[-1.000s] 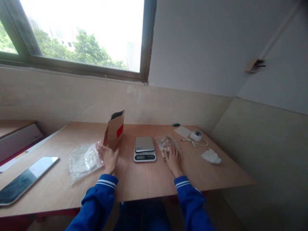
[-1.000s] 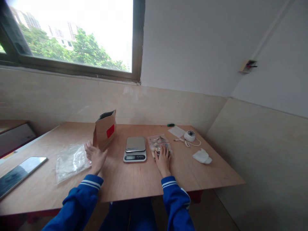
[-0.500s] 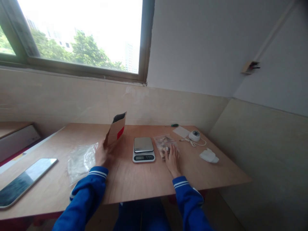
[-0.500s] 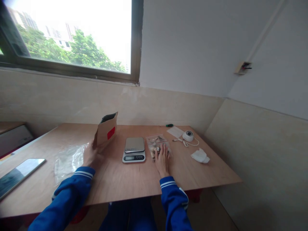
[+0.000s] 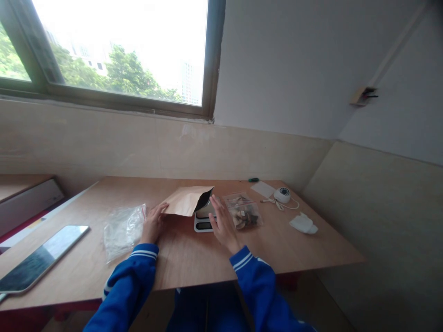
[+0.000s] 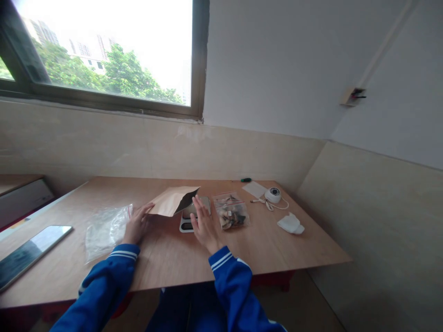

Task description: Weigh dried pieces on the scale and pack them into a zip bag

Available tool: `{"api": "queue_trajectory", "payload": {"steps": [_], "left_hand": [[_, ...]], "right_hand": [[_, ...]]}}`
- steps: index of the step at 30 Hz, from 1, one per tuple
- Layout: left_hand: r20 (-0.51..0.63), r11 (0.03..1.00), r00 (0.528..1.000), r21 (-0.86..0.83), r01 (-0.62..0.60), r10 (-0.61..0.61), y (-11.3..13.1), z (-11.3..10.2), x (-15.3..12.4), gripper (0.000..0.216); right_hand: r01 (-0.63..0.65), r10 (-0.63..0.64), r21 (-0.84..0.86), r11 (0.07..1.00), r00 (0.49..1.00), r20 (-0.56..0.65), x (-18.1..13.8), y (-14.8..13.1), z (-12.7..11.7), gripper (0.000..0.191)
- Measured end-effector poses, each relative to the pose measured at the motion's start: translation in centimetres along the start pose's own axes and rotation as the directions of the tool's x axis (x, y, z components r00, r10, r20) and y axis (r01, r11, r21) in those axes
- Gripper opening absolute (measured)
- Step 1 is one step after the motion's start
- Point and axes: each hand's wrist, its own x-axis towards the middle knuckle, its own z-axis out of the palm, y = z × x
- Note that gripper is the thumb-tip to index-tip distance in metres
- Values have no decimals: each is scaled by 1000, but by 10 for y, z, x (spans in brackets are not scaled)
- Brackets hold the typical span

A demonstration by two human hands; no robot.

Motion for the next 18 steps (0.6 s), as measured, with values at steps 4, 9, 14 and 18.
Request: {"api": "queue_trajectory", "payload": {"steps": [4, 9, 14, 18], "left_hand": [[24, 1000, 1000, 7, -14, 14, -1, 0, -1, 44], [-5, 999, 1000, -14, -31, 31, -9, 4, -1, 44], [7, 995, 996, -42, -91, 92, -15, 5, -1, 42], [17, 994, 995, -19, -103, 103, -14, 5, -2, 45]], "right_hand": [[48, -49, 45, 998, 999, 15, 19, -10, -1, 40], [31, -27, 40, 999, 995, -93, 18, -6, -1, 34], [60, -61, 39, 997, 998, 24, 19, -6, 0, 26], [6, -29, 79, 997, 955, 296, 23, -10, 2, 25]]}}
